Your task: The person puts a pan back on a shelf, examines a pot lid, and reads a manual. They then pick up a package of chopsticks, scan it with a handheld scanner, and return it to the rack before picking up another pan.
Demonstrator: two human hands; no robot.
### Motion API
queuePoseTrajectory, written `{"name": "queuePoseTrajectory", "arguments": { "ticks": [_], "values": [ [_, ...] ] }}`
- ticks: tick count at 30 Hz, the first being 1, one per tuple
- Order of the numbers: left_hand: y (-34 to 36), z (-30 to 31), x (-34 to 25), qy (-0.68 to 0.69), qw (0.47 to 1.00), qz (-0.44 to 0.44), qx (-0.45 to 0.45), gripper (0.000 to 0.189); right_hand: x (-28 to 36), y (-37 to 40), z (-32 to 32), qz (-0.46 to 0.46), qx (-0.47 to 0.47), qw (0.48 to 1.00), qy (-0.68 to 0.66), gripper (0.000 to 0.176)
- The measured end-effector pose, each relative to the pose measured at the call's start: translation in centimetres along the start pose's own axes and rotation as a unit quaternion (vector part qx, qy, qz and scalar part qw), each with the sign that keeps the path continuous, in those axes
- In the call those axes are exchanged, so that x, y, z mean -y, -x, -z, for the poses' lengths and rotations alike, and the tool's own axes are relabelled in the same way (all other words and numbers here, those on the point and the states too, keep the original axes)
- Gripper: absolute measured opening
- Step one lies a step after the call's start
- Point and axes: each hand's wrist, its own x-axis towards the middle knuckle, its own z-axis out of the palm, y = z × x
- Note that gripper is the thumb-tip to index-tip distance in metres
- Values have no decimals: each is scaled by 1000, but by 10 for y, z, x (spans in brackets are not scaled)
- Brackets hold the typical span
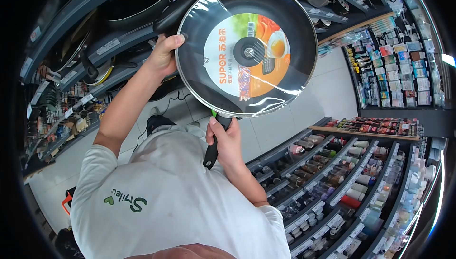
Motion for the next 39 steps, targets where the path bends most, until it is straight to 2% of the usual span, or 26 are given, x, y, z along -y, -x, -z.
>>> {"name": "queuePoseTrajectory", "arguments": {
  "ticks": [3, 5, 14, 18, 22, 29, 31, 37, 39],
  "values": [
    [3, -4, -6, -5, 1000, -16, 10, 61, -1, 2, -3, 11, -3, 1000, 8, 11],
    [5, -9, -11, -1, 1000, -7, 0, 53, -1, 3, -6, 19, -4, 1000, 10, 11],
    [11, -21, -26, -26, 999, -17, 19, 59, -2, 10, -9, 52, -8, 997, 52, 6],
    [15, -21, -30, 12, 997, -43, 68, 60, -4, 12, -7, 75, 9, 994, 80, 11],
    [16, -18, -31, 19, 997, -27, 74, 63, -2, 14, -11, 83, 2, 993, 81, 8],
    [19, -20, -31, 24, 996, -51, 65, 67, 0, 16, -10, 74, 8, 993, 94, 7],
    [19, -19, -33, 24, 997, -21, 70, 68, 0, 15, -9, 76, 10, 992, 96, 7],
    [20, -28, -36, 15, 995, -73, 59, 67, 1, 12, -10, 82, 4, 994, 75, 6],
    [23, -32, -37, 10, 996, -66, 56, 66, 6, 12, -10, 85, 2, 993, 84, 7]
  ]
}}
